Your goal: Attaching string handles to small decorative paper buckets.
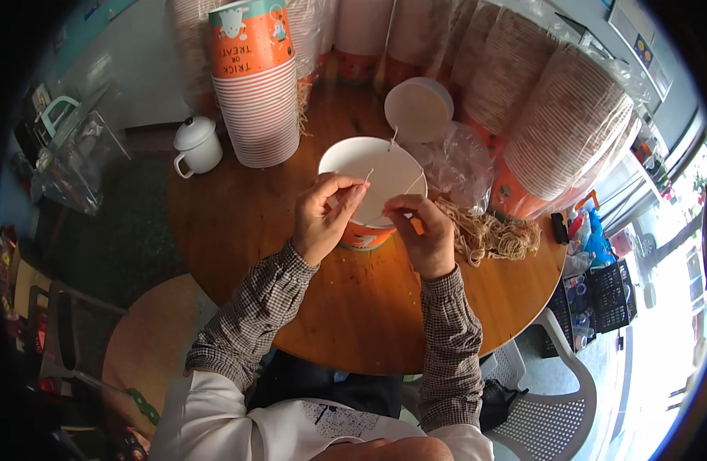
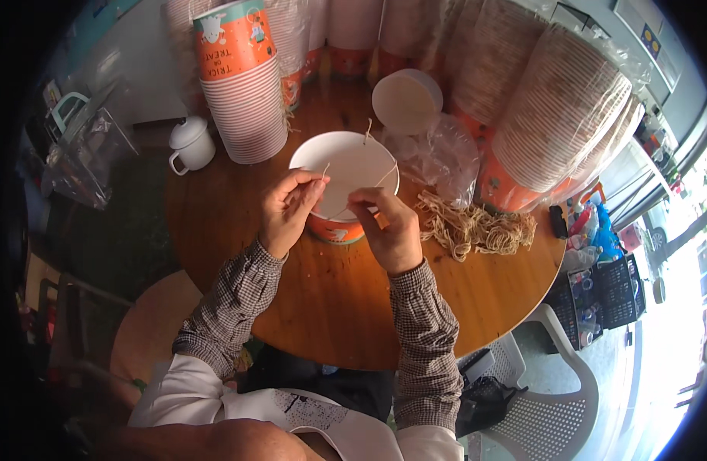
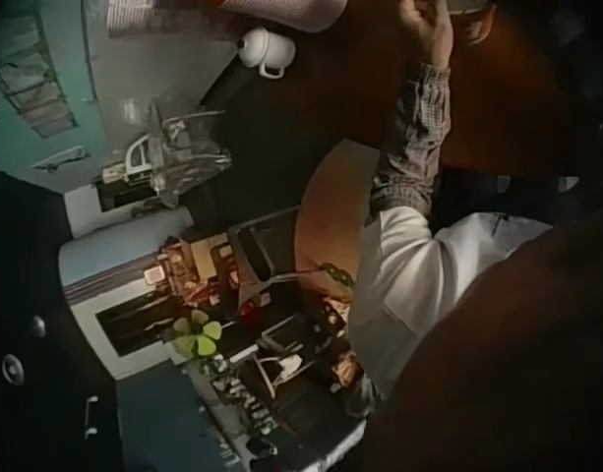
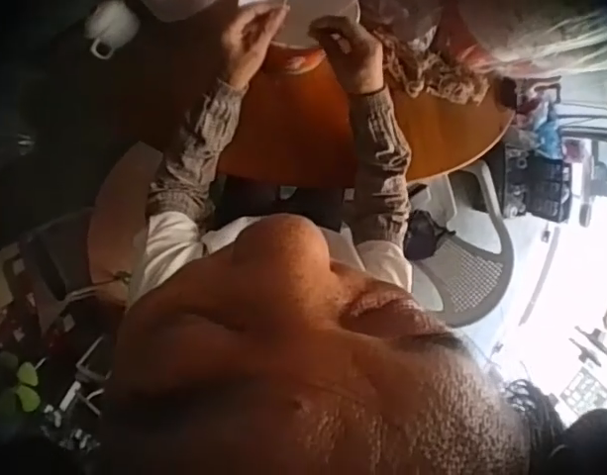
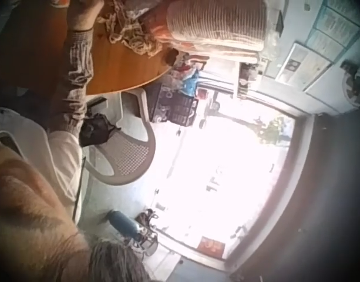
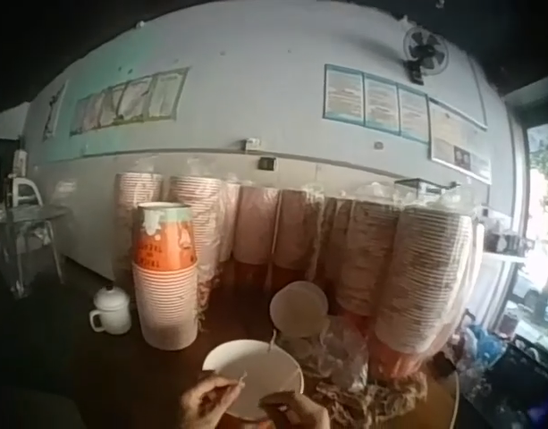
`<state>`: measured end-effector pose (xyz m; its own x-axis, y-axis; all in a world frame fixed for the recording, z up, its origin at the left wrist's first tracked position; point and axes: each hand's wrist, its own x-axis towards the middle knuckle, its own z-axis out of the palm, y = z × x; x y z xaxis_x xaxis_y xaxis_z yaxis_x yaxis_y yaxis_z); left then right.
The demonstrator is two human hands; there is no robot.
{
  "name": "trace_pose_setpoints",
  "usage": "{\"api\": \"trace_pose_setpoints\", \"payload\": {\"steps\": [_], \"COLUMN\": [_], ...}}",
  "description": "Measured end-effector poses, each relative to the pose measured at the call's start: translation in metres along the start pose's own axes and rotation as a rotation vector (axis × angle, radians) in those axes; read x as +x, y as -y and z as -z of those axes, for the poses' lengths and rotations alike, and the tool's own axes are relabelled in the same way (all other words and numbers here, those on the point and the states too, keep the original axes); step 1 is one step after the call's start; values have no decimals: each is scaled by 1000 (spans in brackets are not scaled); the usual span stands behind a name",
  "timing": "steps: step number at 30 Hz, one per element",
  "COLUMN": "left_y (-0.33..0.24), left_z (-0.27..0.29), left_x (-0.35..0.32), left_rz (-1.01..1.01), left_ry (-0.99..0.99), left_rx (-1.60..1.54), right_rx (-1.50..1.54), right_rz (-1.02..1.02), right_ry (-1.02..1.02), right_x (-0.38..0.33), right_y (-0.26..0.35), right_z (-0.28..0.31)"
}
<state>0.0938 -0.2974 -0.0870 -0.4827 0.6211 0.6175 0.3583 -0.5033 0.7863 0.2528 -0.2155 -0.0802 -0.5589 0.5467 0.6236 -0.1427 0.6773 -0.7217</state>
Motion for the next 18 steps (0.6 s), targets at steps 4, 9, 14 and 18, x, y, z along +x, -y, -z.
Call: {"api": "trace_pose_setpoints", "payload": {"steps": [4, 9, 14, 18], "left_y": [-7, -9, -19, -23], "left_z": [0, 3, 4, 6], "left_x": [2, -4, -8, -9], "left_rz": [-119, -183, -121, -114], "left_ry": [46, 293, 397, 464], "left_rx": [210, 421, 286, 308], "right_rx": [-276, -416, -380, -177], "right_rz": [228, 449, 362, 145], "right_ry": [-157, -309, -311, -295], "right_x": [-2, -1, -3, -7], "right_y": [12, 22, 13, 4], "right_z": [0, -4, -2, -7]}}
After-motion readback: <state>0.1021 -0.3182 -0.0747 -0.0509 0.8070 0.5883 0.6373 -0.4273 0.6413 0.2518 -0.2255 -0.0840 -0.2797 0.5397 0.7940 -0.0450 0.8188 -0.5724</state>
